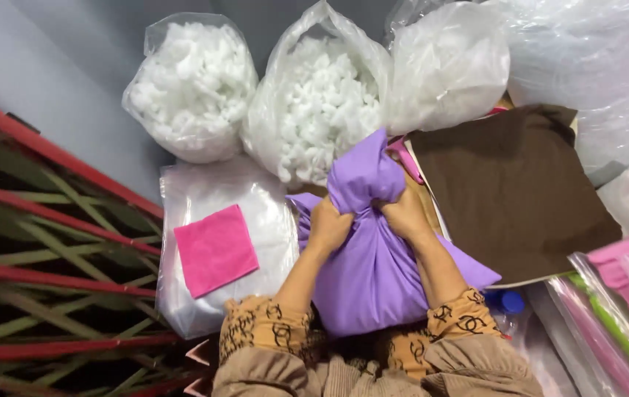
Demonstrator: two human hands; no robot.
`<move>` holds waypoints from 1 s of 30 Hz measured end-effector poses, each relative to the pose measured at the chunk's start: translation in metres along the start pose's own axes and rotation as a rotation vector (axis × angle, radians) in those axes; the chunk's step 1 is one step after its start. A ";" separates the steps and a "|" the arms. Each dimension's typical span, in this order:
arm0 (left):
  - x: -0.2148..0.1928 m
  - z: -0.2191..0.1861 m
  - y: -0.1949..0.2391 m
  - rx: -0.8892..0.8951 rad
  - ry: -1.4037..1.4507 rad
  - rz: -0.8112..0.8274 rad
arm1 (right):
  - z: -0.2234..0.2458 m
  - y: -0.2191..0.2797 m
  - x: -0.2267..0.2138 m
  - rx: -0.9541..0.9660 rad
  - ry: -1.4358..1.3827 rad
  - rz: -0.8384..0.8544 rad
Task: The person stuffs a purple pillowcase with white cotton batting by hand, repeatedly adding material and smoothing the surface. They then use a pink lint roller to clean the exterior of the filled pillow.
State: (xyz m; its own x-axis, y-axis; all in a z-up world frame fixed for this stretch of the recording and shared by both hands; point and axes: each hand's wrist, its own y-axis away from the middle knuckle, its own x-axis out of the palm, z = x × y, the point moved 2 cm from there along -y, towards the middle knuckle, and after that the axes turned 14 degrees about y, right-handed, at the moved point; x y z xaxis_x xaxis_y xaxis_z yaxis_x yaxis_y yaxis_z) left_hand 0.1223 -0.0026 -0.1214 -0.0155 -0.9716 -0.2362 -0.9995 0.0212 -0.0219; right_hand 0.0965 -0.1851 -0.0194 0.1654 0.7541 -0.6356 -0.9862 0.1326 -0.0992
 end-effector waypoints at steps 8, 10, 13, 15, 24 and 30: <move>0.015 -0.073 0.011 -0.208 0.354 0.194 | -0.098 -0.009 0.037 -0.045 -0.124 -0.029; 0.013 -0.076 0.016 -0.251 0.658 0.186 | -0.123 0.004 0.045 -0.036 -0.151 -0.029; 0.005 -0.081 0.008 -0.225 0.632 0.159 | -0.130 0.004 0.052 -0.082 -0.216 -0.053; 0.002 -0.050 -0.002 -0.101 0.400 0.001 | -0.119 0.007 0.048 -0.040 -0.271 0.030; -0.014 -0.075 0.005 0.312 0.140 -0.220 | -0.070 0.025 -0.004 -0.303 -0.043 0.206; -0.040 -0.092 -0.002 0.424 0.056 -0.265 | -0.062 0.016 -0.031 0.061 0.288 0.339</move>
State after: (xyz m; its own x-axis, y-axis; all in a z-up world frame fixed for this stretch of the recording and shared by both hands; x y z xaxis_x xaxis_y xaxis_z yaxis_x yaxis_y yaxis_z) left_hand 0.1226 0.0147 -0.0226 0.2248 -0.9674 -0.1168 -0.8709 -0.1457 -0.4694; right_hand 0.0747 -0.2462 -0.0484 -0.1848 0.5529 -0.8125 -0.9804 -0.0467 0.1912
